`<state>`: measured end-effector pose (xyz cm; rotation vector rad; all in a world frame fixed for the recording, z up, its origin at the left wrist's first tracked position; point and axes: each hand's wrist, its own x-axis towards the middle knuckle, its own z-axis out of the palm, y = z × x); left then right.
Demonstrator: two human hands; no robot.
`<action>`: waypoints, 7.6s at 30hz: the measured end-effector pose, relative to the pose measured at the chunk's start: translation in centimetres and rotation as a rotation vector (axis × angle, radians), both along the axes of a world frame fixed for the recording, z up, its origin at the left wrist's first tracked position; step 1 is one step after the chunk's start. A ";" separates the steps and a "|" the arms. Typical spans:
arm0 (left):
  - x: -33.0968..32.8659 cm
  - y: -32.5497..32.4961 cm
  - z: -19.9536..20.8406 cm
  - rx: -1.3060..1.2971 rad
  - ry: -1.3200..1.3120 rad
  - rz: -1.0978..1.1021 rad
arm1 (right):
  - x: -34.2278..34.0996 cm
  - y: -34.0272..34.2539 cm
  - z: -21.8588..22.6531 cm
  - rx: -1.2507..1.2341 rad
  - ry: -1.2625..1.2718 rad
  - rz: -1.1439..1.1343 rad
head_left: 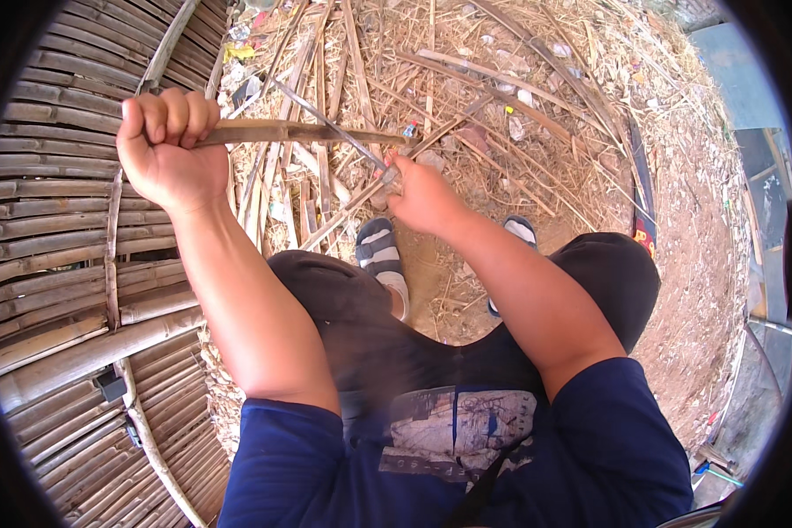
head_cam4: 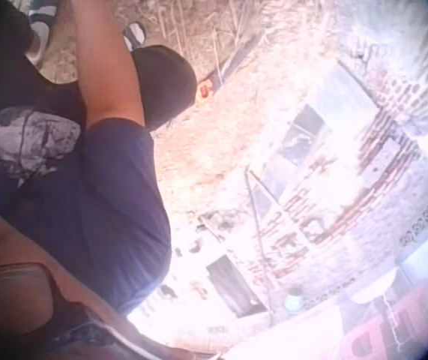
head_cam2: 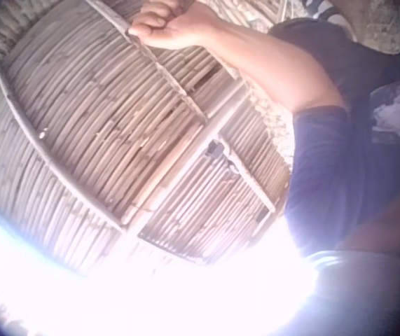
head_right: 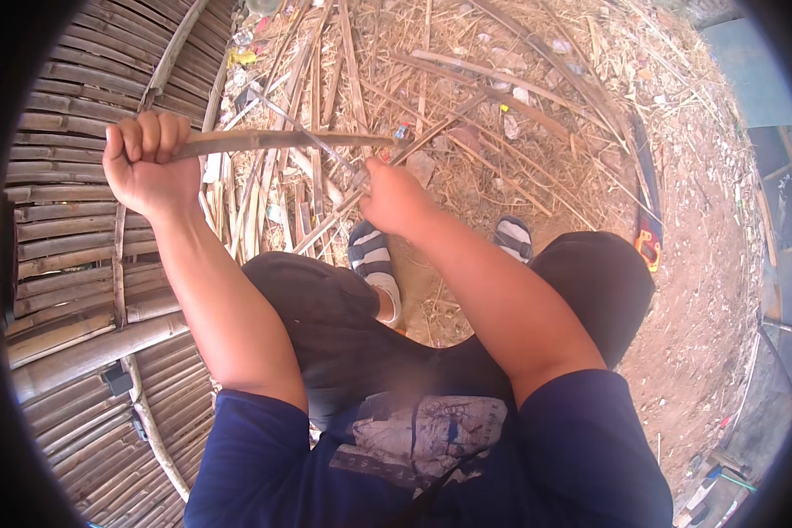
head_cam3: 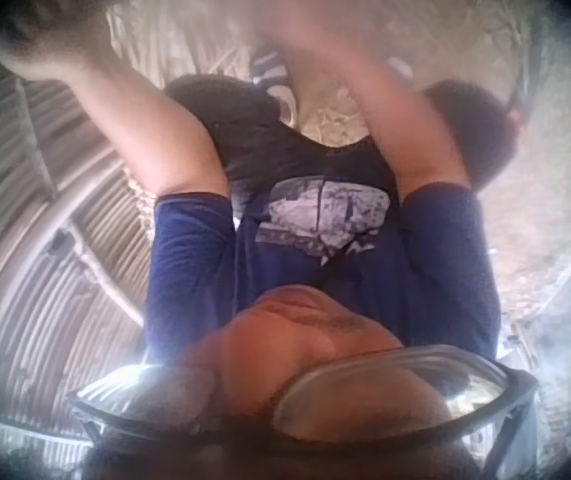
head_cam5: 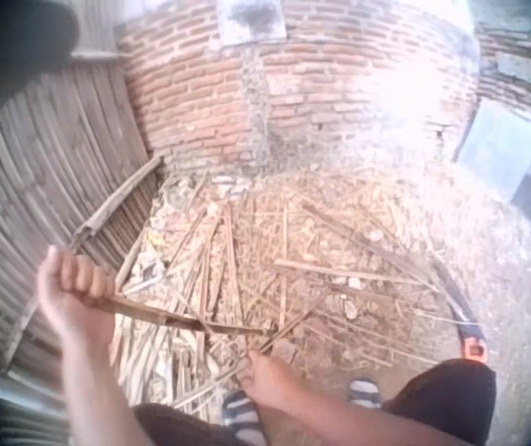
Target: The person uses a knife to carve and strip bark from a long piece of wood, rotating the wood to work on different sides while seated outdoors.
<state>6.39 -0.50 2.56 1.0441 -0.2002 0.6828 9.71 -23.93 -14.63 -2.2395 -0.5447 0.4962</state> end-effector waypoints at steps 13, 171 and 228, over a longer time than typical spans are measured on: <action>1.5 -3.4 1.1 0.113 0.063 0.002 | -1.2 0.4 -0.2 0.065 -0.123 -0.030; 0.5 -3.9 1.5 0.280 -0.071 0.228 | 6.3 -2.7 2.9 0.362 0.146 -0.321; -0.3 -2.1 1.8 0.030 -0.105 0.149 | 0.8 1.1 5.1 0.097 -0.070 0.000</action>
